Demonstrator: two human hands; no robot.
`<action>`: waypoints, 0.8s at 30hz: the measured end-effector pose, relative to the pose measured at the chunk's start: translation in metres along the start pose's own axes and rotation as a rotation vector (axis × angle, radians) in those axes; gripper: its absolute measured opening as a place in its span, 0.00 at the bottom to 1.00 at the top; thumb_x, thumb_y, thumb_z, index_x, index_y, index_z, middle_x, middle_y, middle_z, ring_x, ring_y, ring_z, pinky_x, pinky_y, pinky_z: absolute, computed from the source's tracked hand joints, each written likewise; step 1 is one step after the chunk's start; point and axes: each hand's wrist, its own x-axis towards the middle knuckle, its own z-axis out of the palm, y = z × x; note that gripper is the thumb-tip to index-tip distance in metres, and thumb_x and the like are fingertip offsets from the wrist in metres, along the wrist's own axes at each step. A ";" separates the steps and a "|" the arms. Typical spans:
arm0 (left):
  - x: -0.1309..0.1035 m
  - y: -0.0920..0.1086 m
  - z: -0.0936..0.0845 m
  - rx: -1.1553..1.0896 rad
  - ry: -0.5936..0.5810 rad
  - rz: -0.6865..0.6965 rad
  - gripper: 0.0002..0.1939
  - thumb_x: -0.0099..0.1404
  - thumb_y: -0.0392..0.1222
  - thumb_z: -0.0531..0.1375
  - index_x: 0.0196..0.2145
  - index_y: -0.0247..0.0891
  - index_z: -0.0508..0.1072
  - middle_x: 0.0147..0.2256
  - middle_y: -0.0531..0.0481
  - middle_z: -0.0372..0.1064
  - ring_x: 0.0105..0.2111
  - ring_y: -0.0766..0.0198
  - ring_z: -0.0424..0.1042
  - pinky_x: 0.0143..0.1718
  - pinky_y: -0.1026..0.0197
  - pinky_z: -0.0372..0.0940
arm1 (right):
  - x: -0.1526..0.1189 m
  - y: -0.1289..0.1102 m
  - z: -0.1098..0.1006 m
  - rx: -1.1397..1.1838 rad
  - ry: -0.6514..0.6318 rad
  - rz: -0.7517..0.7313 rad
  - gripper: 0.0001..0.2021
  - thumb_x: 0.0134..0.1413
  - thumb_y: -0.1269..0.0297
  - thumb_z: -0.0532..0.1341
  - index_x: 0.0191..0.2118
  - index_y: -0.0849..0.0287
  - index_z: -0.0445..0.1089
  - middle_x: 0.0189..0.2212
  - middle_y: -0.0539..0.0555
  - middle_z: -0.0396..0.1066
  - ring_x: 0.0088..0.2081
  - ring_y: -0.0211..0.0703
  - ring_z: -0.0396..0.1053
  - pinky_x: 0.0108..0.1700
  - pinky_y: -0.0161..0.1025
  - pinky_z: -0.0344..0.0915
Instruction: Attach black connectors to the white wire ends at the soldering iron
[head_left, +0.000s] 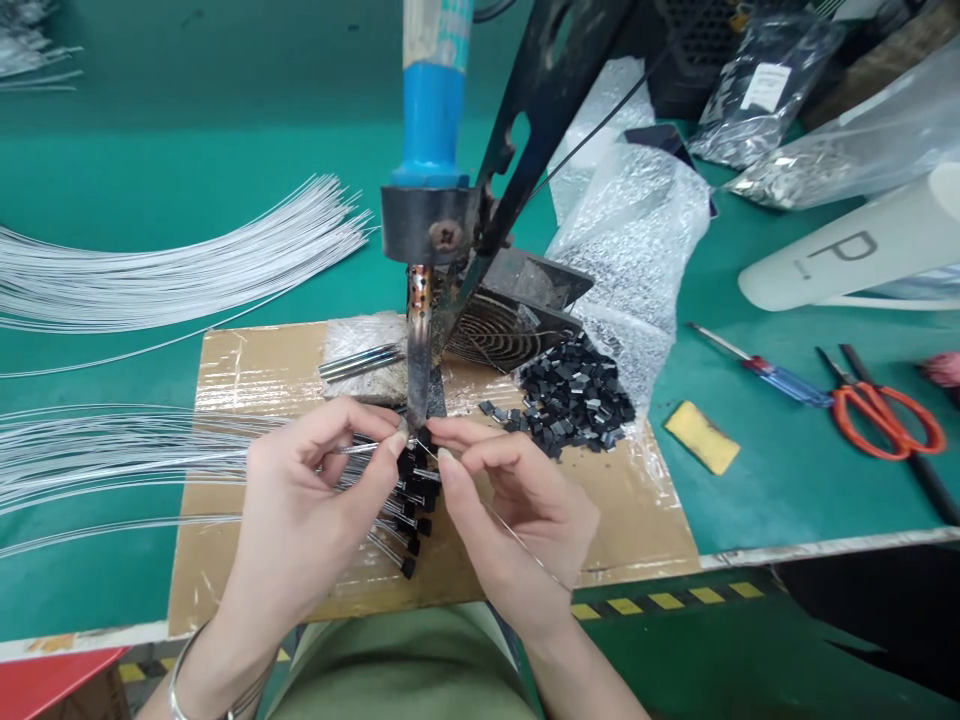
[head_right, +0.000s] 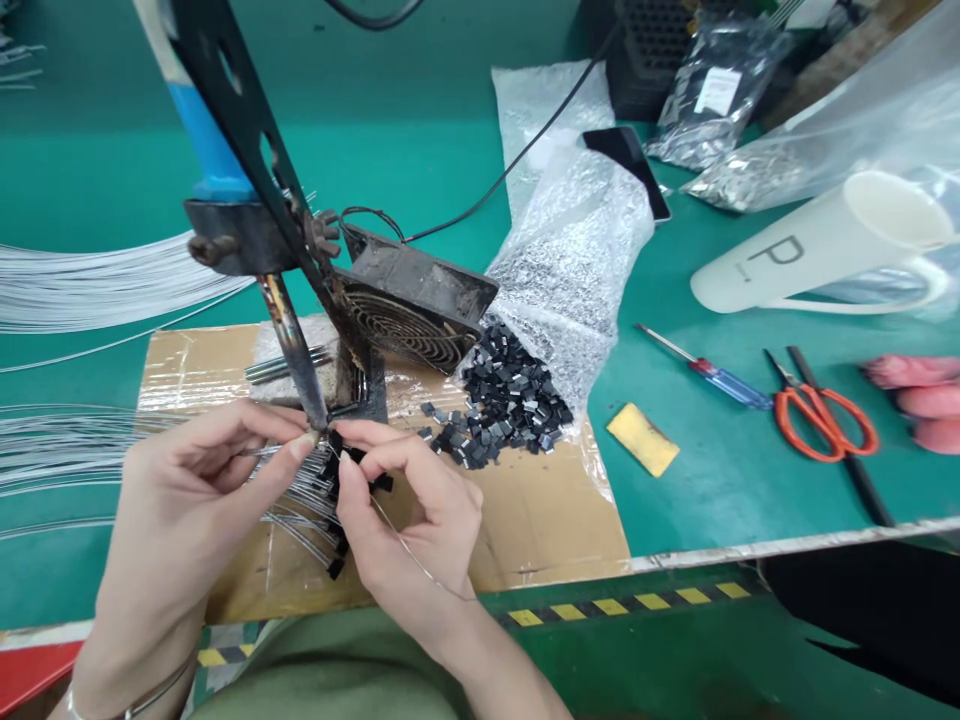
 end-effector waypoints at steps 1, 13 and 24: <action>0.000 0.000 0.000 -0.005 -0.001 -0.001 0.05 0.66 0.35 0.68 0.32 0.43 0.80 0.35 0.55 0.81 0.28 0.67 0.72 0.26 0.63 0.59 | 0.000 0.000 0.000 -0.002 -0.001 0.003 0.08 0.63 0.73 0.67 0.34 0.54 0.72 0.45 0.57 0.86 0.48 0.49 0.84 0.52 0.45 0.79; -0.001 0.002 0.002 0.013 0.019 0.018 0.05 0.65 0.35 0.68 0.31 0.43 0.80 0.36 0.53 0.82 0.31 0.65 0.76 0.25 0.65 0.60 | -0.003 0.001 0.003 -0.081 0.007 -0.113 0.09 0.62 0.76 0.67 0.36 0.54 0.73 0.47 0.58 0.85 0.46 0.49 0.85 0.52 0.46 0.81; 0.000 0.003 0.003 0.005 0.025 0.028 0.06 0.65 0.34 0.67 0.31 0.43 0.80 0.35 0.55 0.81 0.33 0.65 0.76 0.27 0.65 0.63 | -0.003 0.001 0.002 -0.095 -0.005 -0.130 0.09 0.61 0.77 0.67 0.36 0.54 0.73 0.48 0.58 0.85 0.46 0.50 0.85 0.51 0.45 0.82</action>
